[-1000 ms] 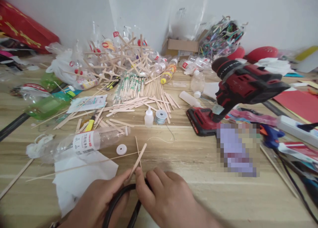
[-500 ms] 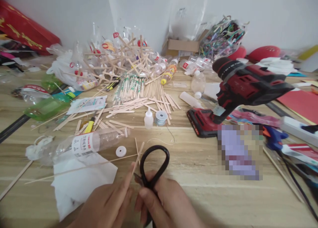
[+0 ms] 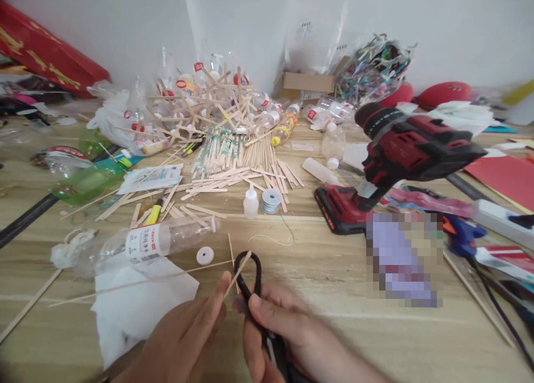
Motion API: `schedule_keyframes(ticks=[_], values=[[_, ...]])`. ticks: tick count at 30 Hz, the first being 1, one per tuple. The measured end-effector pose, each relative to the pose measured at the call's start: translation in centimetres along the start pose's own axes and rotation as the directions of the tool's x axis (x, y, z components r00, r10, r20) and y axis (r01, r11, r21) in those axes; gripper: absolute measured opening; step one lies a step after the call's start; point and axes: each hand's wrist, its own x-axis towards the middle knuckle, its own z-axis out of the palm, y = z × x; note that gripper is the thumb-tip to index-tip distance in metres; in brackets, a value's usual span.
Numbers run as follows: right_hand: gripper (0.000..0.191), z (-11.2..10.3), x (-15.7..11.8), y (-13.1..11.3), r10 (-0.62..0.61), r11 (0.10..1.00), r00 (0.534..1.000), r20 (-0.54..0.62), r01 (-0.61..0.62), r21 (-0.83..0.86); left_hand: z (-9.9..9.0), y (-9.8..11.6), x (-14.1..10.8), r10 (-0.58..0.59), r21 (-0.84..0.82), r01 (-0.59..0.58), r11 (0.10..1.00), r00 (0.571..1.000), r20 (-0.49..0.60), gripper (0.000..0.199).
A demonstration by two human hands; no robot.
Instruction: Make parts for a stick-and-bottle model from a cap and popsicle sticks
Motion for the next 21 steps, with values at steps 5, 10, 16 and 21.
schedule_keyframes(ticks=[5,10,16,21], values=[[0.037,0.5,-0.9,1.2,-0.133,0.88,0.965,-0.225,0.011,-0.475,0.5,0.1,-0.2,-0.064,-0.006,0.064,0.998,0.998,0.019,0.062],[0.029,-1.0,-0.7,3.6,-0.618,-0.023,0.77,0.16,0.186,-0.982,0.4,0.4,-0.5,-0.08,-0.049,0.082,0.995,0.996,0.045,0.061],[0.031,-0.9,-0.4,1.6,-0.565,0.013,0.812,0.145,0.185,-0.983,0.3,0.2,-0.6,-0.147,-0.033,0.154,0.988,0.978,0.145,0.059],[0.045,0.2,-0.3,-0.3,-0.391,0.483,0.92,0.009,0.213,-0.849,0.3,0.7,-0.5,-0.106,0.011,0.106,0.994,0.994,0.005,0.057]])
